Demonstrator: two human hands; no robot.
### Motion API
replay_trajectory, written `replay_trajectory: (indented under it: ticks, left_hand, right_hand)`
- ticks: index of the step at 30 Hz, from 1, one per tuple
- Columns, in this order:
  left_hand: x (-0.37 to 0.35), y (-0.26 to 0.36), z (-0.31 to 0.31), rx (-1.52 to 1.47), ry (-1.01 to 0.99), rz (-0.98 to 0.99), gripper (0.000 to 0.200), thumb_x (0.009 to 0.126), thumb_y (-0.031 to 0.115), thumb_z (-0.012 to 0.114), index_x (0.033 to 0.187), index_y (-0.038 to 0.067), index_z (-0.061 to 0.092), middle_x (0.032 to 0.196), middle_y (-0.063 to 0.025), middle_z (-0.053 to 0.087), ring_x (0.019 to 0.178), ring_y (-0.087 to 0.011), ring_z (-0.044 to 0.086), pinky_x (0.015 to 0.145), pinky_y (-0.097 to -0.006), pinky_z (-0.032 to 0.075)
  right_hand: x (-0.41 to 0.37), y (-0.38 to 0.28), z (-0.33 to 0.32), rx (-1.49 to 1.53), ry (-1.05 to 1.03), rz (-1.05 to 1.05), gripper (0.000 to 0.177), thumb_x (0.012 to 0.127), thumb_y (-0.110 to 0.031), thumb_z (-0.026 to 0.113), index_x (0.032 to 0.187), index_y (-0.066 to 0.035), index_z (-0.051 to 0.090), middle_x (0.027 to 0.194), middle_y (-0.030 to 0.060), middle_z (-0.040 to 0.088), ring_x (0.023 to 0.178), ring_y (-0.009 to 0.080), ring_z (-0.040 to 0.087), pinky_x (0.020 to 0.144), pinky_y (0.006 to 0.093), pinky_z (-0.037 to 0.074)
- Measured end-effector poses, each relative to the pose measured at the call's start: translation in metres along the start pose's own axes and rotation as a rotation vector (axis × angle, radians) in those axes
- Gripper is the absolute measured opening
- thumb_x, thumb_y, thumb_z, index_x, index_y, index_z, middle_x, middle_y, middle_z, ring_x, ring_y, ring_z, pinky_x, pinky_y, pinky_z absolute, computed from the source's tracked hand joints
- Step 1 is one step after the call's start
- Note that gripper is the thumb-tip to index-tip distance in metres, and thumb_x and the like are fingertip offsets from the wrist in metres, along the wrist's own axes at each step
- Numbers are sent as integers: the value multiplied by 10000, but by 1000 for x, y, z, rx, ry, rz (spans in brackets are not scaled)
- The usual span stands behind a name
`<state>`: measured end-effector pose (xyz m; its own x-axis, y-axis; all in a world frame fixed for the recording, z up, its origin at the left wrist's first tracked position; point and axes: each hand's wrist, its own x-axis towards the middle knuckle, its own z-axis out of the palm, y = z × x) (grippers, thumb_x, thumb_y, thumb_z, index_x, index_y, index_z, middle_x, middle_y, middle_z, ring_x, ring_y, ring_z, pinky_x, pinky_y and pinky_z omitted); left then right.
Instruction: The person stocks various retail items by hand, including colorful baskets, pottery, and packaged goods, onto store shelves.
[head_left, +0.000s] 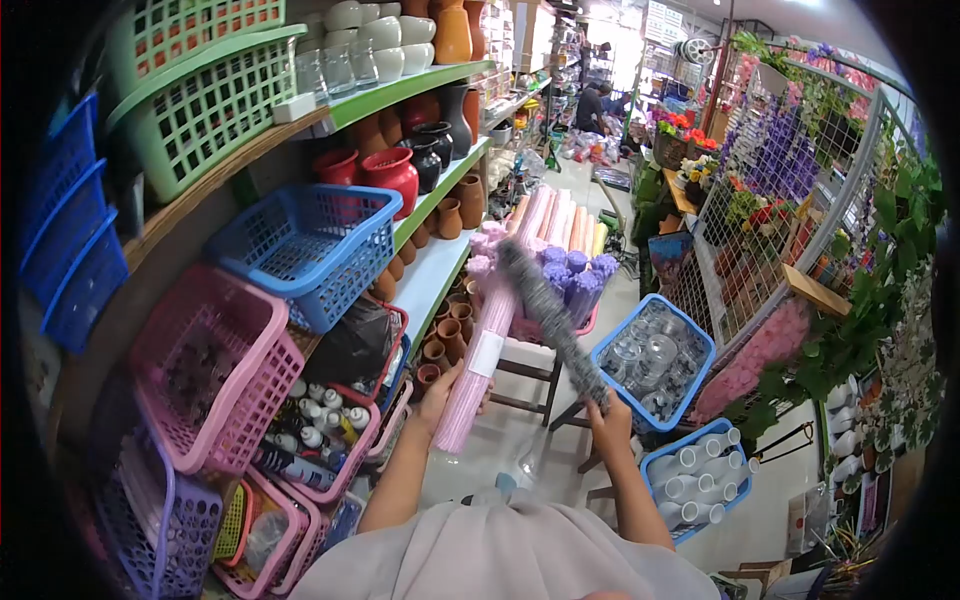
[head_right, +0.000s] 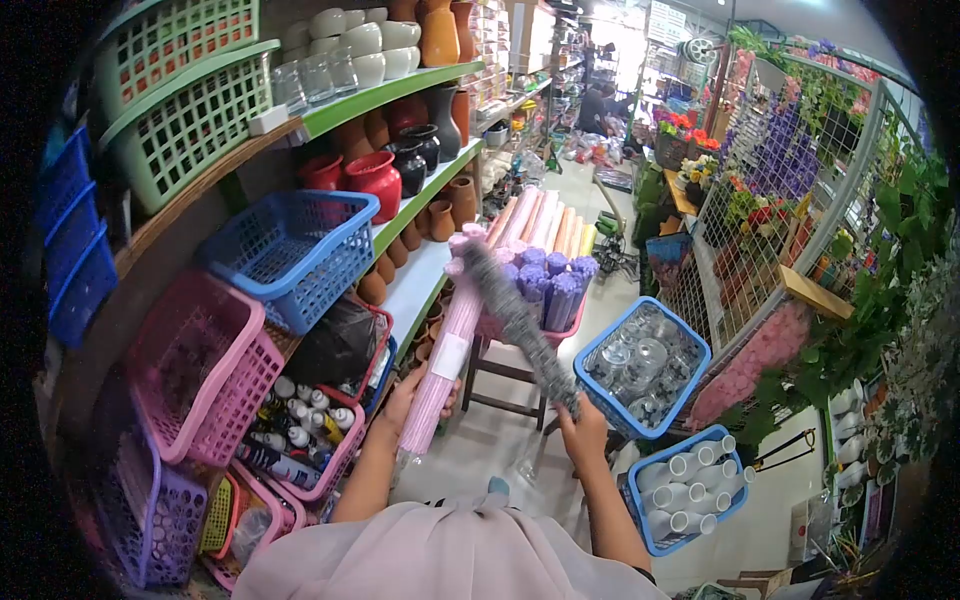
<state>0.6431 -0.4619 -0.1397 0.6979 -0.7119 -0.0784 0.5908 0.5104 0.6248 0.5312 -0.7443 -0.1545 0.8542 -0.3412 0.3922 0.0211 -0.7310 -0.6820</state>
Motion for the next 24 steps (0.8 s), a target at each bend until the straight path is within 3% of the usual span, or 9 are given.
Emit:
replay_trajectory:
  ticks: [2,4,7,13,14,15,17,20,24]
  left_hand:
    - [-16,-7,-2,22,12,12,512,960,461,375,1209,28,489,952,-132,580,777,-208,574,606,-329,498]
    - [-24,-19,-22,159,180,59,522,960,476,375,1208,32,494,974,-145,586,770,-206,582,601,-345,510]
    - [-36,-20,-19,139,147,-4,542,957,516,353,1181,48,509,973,-141,586,758,-206,570,585,-328,484]
    - [-49,-34,-3,-1,-55,-78,480,965,468,385,1225,82,501,951,-94,599,757,-172,550,629,-319,494]
    - [-59,-44,4,207,368,48,494,960,465,407,1258,79,487,986,-91,602,802,-166,572,656,-318,507]
    - [-53,-32,-5,-96,-200,-84,494,959,456,422,1269,77,490,1024,-86,603,855,-161,587,695,-320,513]
    - [-55,-42,-11,521,78,143,492,966,446,410,1275,71,484,991,-89,601,852,-167,577,708,-316,499]
    - [-60,-47,-6,-232,-124,-77,525,971,431,396,1335,53,375,898,-59,477,727,-152,474,681,-294,461]
    - [-49,-53,-32,-363,-301,-72,558,948,499,410,1277,49,403,888,-49,458,723,-150,451,626,-287,443]
  right_hand:
    - [-13,-12,-3,49,-21,171,274,708,-209,736,894,-50,611,765,143,619,715,335,609,622,407,478]
    - [-36,-14,-6,-28,-135,-391,282,711,-238,736,885,-56,610,774,141,624,706,325,611,609,400,478]
    - [-53,-12,-19,-248,-284,-480,303,704,-257,744,900,-65,616,787,147,634,717,325,620,616,389,482]
    - [-77,-12,-14,-25,-1,-116,331,730,-327,733,878,-67,590,711,136,590,651,332,604,547,408,464]
    - [-81,-17,-22,-154,-164,-299,334,746,-325,724,905,-59,599,722,149,607,666,341,613,560,407,467]
    - [-85,-18,-27,-283,-330,-480,338,762,-323,715,932,-52,607,733,162,624,681,350,623,573,406,471]
    - [-85,-10,-24,-267,-324,-493,335,765,-312,711,953,-51,617,773,174,641,710,356,629,596,411,481]
    - [-84,-10,-18,-35,-128,118,345,691,-267,739,919,-39,616,835,158,643,727,345,613,636,411,487]
    - [-98,-12,-26,-196,-368,-407,234,731,-219,694,907,-76,634,815,174,633,725,349,611,636,408,486]
